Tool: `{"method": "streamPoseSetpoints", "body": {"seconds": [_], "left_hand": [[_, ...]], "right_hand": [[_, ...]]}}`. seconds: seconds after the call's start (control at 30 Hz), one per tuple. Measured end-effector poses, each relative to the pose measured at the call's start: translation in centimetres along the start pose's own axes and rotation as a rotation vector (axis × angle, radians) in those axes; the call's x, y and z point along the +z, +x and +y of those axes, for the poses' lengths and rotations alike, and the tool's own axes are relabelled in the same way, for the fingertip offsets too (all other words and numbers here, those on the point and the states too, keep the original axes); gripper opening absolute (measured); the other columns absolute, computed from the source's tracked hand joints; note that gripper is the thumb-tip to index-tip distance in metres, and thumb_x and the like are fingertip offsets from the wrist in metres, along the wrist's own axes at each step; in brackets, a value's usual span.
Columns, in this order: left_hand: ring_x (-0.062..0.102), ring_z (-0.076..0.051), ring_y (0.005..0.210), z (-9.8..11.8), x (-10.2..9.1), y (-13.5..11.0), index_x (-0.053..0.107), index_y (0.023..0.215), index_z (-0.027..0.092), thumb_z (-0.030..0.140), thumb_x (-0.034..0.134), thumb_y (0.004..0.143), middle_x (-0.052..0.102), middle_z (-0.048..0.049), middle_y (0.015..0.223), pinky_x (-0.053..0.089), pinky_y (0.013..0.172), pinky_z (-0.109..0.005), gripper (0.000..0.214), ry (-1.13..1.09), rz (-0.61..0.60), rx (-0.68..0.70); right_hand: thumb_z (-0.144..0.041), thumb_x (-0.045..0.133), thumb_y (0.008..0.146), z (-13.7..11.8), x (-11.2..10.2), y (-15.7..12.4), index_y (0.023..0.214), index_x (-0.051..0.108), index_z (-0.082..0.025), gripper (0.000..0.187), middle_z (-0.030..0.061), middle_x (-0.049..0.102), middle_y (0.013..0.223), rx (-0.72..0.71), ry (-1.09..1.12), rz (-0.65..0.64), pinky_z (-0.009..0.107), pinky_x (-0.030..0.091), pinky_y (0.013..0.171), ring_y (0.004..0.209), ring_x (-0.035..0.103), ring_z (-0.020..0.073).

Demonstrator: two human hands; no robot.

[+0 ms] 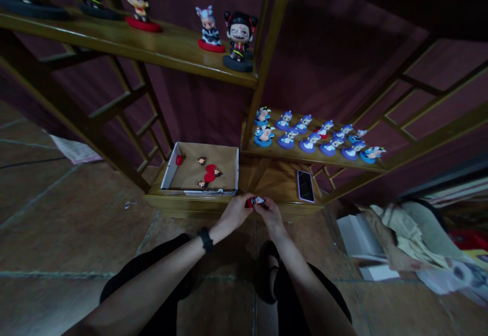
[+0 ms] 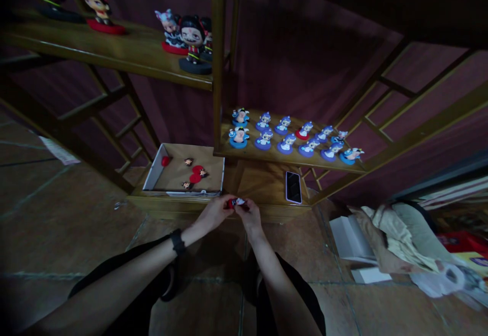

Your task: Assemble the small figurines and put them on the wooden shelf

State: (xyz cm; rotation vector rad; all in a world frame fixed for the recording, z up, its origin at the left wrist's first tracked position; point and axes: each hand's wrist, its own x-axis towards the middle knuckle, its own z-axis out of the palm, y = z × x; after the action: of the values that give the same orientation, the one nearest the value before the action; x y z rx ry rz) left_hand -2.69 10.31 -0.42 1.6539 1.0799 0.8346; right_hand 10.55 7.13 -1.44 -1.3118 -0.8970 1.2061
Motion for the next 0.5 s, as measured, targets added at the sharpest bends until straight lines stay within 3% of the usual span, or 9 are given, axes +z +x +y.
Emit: {"method": "streamPoseSetpoints", "body": {"seconds": [0.27, 0.5], "left_hand": [[0.062, -0.015, 0.069, 0.7, -1.0, 0.3, 0.060, 0.087, 0.011, 0.010, 0.071, 0.059, 0.066, -0.0058, 0.079, 0.049, 0.071, -0.029, 0.031, -0.670, -0.059, -0.357], [0.065, -0.016, 0.066, 1.1, -1.4, 0.3, 0.058, 0.085, 0.011, 0.009, 0.069, 0.065, 0.066, -0.0075, 0.079, 0.053, 0.068, -0.030, 0.022, -0.764, -0.060, -0.507]], "right_hand": [[-0.029, 0.072, 0.056, -1.7, 0.2, -0.7, 0.081, 0.065, -0.020, 0.027, 0.0017, 0.067, 0.082, 0.133, 0.208, -0.016, 0.030, 0.046, 0.070, 0.073, 0.059, 0.0157], [-0.028, 0.074, 0.055, -1.8, 0.1, -0.8, 0.077, 0.065, -0.017, 0.026, 0.0022, 0.067, 0.078, 0.174, 0.262, -0.006, 0.028, 0.046, 0.069, 0.069, 0.060, 0.0138]]}}
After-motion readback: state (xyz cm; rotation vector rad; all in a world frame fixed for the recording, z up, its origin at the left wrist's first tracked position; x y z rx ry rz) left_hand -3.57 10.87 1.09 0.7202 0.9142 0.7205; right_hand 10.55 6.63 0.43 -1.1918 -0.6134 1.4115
